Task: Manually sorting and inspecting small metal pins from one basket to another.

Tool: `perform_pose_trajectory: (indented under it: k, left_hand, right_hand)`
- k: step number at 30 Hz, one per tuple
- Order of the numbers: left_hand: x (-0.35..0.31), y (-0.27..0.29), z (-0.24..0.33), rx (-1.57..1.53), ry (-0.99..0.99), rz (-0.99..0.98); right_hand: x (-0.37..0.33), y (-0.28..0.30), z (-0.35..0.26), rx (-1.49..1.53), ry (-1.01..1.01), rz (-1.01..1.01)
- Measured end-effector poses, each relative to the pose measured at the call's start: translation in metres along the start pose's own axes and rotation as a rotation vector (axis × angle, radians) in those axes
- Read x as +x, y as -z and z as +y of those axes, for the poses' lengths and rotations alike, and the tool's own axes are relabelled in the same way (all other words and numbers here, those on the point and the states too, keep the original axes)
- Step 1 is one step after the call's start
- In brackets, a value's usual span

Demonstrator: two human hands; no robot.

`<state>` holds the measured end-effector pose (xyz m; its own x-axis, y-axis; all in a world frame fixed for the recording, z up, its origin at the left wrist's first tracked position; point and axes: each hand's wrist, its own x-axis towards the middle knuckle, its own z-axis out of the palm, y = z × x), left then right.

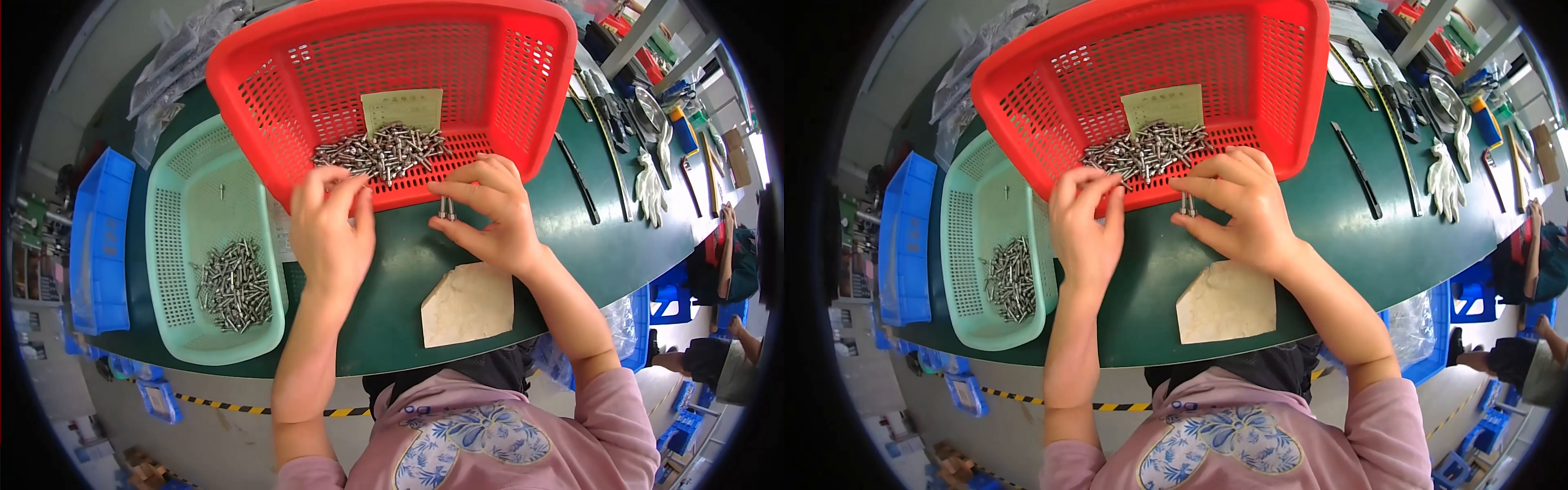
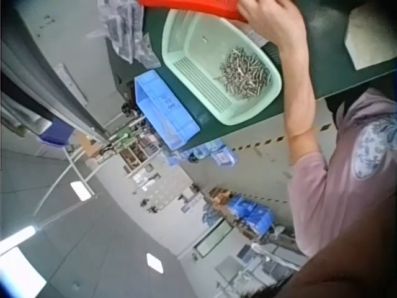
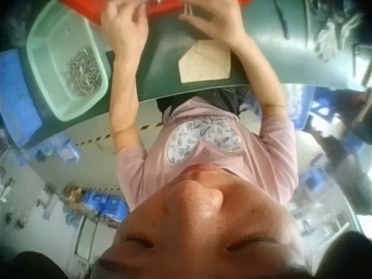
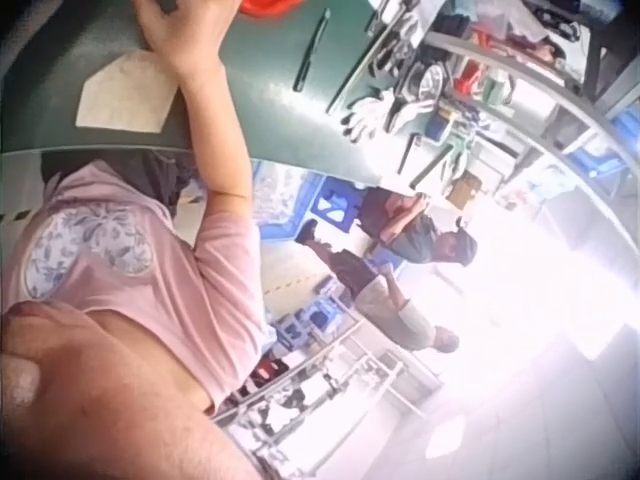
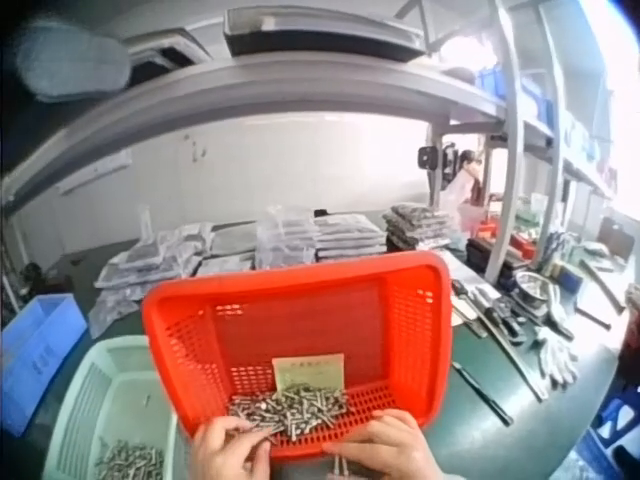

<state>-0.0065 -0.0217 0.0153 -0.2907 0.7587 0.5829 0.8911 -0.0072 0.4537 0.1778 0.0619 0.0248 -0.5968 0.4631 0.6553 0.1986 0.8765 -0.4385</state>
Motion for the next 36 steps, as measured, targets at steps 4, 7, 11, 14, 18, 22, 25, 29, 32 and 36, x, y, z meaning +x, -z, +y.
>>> perform_pose_trajectory:
  k: [4, 7, 11, 14, 18, 22, 25, 29, 32, 36]
  left_hand:
    - [0.011, -0.006, -0.019, 0.107, -0.017, -0.089]
    - [0.015, -0.007, -0.023, 0.15, -0.054, -0.139]
    - [0.017, -0.005, -0.022, 0.192, -0.085, -0.172]
    - [0.015, -0.004, -0.019, 0.192, -0.123, -0.114]
    - [-0.007, -0.008, 0.013, -0.913, 0.401, -0.206]
    - [-0.021, 0.0, 0.017, -1.42, 0.682, -0.455]
    - [-0.021, 0.0, 0.018, -1.526, 0.717, -0.515]
    - [-0.024, 0.004, 0.017, -1.553, 0.727, -0.55]
    - [-0.025, 0.005, 0.016, -1.587, 0.763, -0.558]
    - [-0.019, 0.011, 0.022, -1.672, 0.813, -0.574]
  right_hand:
    - [-0.002, -0.003, -0.002, 0.03, -0.009, 0.027]
    - [-0.003, -0.004, -0.004, 0.019, -0.029, 0.038]
    - [-0.005, -0.002, -0.003, 0.003, -0.027, 0.061]
    - [-0.008, -0.002, -0.001, 0.015, -0.04, 0.063]
    - [-0.009, -0.006, 0.001, 0.048, 0.001, 0.144]
    - [-0.007, -0.003, -0.004, 0.116, 0.046, 0.193]
    - [-0.008, -0.004, -0.003, 0.128, 0.072, 0.167]
    - [-0.007, -0.007, -0.003, 0.156, 0.079, 0.13]
    - [-0.008, -0.007, -0.005, 0.169, 0.041, 0.114]
    - [-0.007, -0.006, -0.007, 0.215, 0.022, 0.107]
